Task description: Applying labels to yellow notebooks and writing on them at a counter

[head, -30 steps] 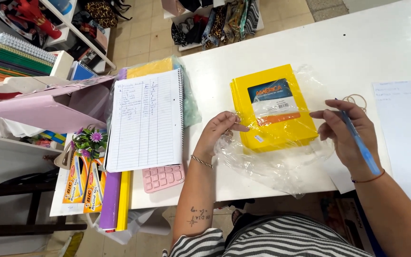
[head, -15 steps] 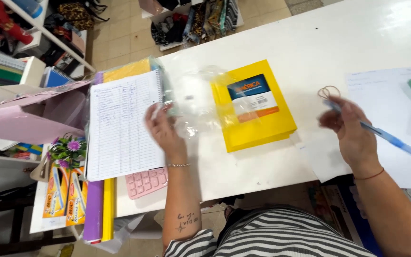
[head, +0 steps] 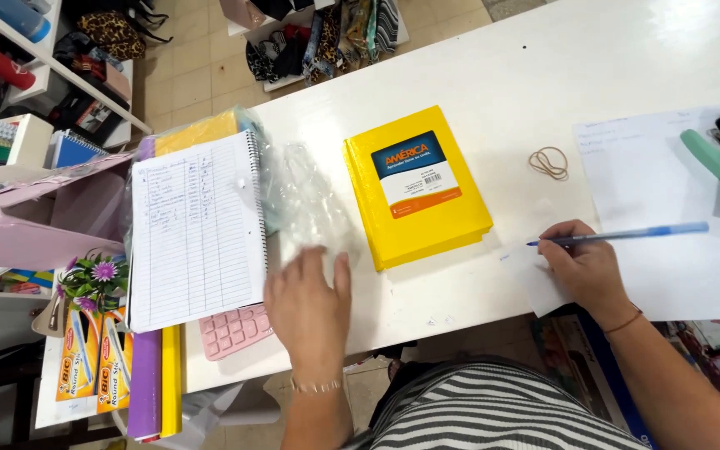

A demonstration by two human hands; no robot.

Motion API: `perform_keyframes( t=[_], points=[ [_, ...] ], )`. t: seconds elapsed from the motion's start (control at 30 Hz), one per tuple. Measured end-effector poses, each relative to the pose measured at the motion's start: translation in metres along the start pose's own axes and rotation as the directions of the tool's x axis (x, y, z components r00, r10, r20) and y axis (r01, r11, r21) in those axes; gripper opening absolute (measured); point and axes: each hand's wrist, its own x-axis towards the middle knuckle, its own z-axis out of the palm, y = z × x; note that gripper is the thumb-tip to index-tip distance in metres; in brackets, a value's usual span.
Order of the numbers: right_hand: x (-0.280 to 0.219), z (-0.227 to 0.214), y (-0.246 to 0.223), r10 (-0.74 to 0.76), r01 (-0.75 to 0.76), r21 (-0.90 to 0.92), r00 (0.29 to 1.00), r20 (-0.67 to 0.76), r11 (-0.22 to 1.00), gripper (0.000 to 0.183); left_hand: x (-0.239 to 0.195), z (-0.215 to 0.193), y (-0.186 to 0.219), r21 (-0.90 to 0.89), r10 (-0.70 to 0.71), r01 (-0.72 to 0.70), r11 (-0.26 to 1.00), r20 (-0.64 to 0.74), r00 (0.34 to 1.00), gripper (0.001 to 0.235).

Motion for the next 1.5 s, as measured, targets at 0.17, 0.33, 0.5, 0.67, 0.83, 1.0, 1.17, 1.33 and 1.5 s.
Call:
perform_keyframes(
  t=[0.17, 0.33, 0.5, 0.67, 0.83, 1.0, 1.17, 1.33, 1.5],
  points=[
    [0.013, 0.014, 0.03, -0.094, 0.092, -0.06, 0.995, -0.027, 0.994, 0.017, -0.01, 0.087, 0.08, -0.553, 0.414, -0.298, 0.778, 0.095, 0.905, 0.018],
    [0.014, 0.015, 0.038, -0.131, 0.12, -0.174, 0.99, -0.051, 0.977, 0.015, -0.014, 0.153, 0.127, -0.399, 0.634, -0.554, 0.731, 0.097, 0.767, 0.019],
    [0.008, 0.019, 0.023, -0.22, 0.217, -0.199, 0.975, 0.006, 0.956, 0.017, -0.017, 0.17, 0.126, -0.264, 0.625, -0.605, 0.751, -0.01, 0.781, 0.018],
    [0.01, 0.019, 0.026, -0.253, 0.249, -0.197, 0.968, 0.008, 0.948, 0.015, -0.012, 0.162, 0.124, -0.37, 0.612, -0.534, 0.76, 0.131, 0.78, 0.015],
    [0.011, 0.021, 0.027, -0.271, 0.266, -0.23, 0.962, 0.008, 0.936, 0.015, -0.006, 0.153, 0.122, -0.422, 0.609, -0.487, 0.765, 0.224, 0.761, 0.013],
    [0.009, 0.021, 0.029, -0.286, 0.279, -0.212, 0.958, 0.0, 0.936, 0.015, -0.007, 0.15, 0.122, -0.437, 0.604, -0.488, 0.756, 0.177, 0.777, 0.012],
    [0.008, 0.022, 0.025, -0.286, 0.28, -0.199, 0.958, -0.004, 0.939, 0.017, -0.004, 0.148, 0.122, -0.462, 0.612, -0.472, 0.751, 0.218, 0.76, 0.012],
    [0.011, 0.022, 0.032, -0.271, 0.266, -0.183, 0.963, -0.003, 0.947, 0.016, -0.007, 0.152, 0.121, -0.49, 0.61, -0.454, 0.744, 0.221, 0.761, 0.011],
    [0.012, 0.023, 0.031, -0.271, 0.262, -0.187, 0.962, -0.024, 0.947, 0.016, -0.006, 0.151, 0.122, -0.477, 0.611, -0.456, 0.751, 0.242, 0.754, 0.011]
  ],
)
